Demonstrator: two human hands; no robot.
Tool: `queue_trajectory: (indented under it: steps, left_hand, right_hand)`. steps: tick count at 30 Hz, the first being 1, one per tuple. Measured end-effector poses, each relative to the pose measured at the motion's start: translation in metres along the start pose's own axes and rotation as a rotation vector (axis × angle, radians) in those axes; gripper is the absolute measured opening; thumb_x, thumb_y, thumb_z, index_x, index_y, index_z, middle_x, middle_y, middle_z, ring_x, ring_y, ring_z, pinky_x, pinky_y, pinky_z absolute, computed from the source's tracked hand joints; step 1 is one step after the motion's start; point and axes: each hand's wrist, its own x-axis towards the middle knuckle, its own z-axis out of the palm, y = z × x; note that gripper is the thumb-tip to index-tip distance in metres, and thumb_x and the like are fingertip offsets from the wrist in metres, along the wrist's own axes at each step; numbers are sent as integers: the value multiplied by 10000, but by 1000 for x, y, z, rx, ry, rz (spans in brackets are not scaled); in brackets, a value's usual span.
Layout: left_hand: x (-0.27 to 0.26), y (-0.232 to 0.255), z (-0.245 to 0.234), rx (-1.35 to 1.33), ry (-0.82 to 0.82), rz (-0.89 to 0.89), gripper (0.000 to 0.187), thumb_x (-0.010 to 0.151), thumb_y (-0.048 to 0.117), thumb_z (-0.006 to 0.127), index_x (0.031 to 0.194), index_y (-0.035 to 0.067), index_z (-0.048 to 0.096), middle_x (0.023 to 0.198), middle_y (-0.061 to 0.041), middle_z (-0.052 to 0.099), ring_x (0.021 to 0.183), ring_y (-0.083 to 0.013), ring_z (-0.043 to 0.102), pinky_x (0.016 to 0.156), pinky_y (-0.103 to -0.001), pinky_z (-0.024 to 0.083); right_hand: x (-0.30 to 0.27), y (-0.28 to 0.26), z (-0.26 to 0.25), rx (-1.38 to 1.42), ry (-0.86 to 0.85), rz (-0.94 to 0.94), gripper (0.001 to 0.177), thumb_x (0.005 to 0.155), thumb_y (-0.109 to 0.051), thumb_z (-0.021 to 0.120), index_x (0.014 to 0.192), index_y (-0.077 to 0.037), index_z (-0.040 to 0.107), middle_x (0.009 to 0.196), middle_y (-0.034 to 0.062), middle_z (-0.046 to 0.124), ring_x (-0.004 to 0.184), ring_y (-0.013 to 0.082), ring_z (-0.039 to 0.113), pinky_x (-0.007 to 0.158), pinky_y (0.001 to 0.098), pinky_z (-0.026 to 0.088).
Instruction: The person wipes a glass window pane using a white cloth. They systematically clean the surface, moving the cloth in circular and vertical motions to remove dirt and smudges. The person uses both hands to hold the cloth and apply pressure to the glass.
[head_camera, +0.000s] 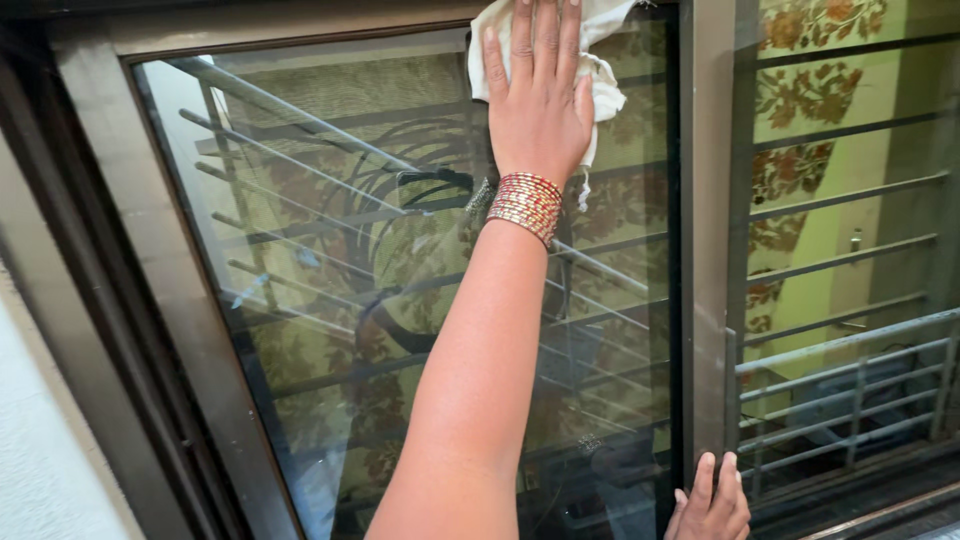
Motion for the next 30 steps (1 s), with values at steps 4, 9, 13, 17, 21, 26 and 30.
queue_trajectory:
  steps: [4,9,13,17,21,26,30]
  left_hand:
    - [5,23,18,-18,12,-1,693,1125,432,456,1701,165,178,1768,-38,153,1640,-267,94,1349,-549,46]
    - [13,46,39,-30,56,27,655,1109,438,441,1674,166,253,1740,-43,216,1618,-269,136,1336,-556,54]
    - [13,58,43,-39,18,39,613,1104,429,432,1640,148,332,1702,-64,286,1596,-275,172,1323,-555,66]
    - [11,56,37,-62,-48,70,616,1113,433,431,1647,143,332,1692,-81,308,1593,-284,185,1332,-557,66]
    - [4,45,28,-53,-5,67,690,1071,465,474,1651,154,268,1710,-93,260,1603,-322,169,1334,-548,80]
    - [-2,17,17,-39,-16,71,731,1082,486,490,1678,171,205,1747,-85,166,1632,-315,125,1350,-576,87]
    - [-10,-16,-1,-29,-28,61,729,1087,482,486,1684,181,197,1754,-79,141,1636,-304,94,1347,-577,82]
  right_hand:
    - [2,-1,-2,-15,-28,0,830,809,-160,721,1583,-149,420,1666,148,402,1376,385,486,1115,536,427]
    - [6,-2,-11,-126,-175,1,868,800,-157,736,1593,-114,385,1654,179,376,1397,392,477,1130,527,408]
    - [3,-8,-8,-46,-42,23,869,786,-137,750,1583,-140,403,1652,168,405,1373,394,489,1107,542,404]
    - [1,1,1,-81,-11,-2,922,750,-171,796,1590,-152,417,1653,166,437,1371,391,514,1090,541,424]
    - [3,21,11,-69,29,-77,968,663,-237,845,1548,-173,458,1613,156,473,1289,398,537,1063,560,442]
    - [3,38,17,-61,14,-126,936,672,-271,856,1531,-207,489,1592,133,505,1250,378,556,1028,514,464]
    - [3,47,21,-63,42,-149,872,721,-339,851,1521,-235,518,1569,96,528,1213,370,568,981,493,480]
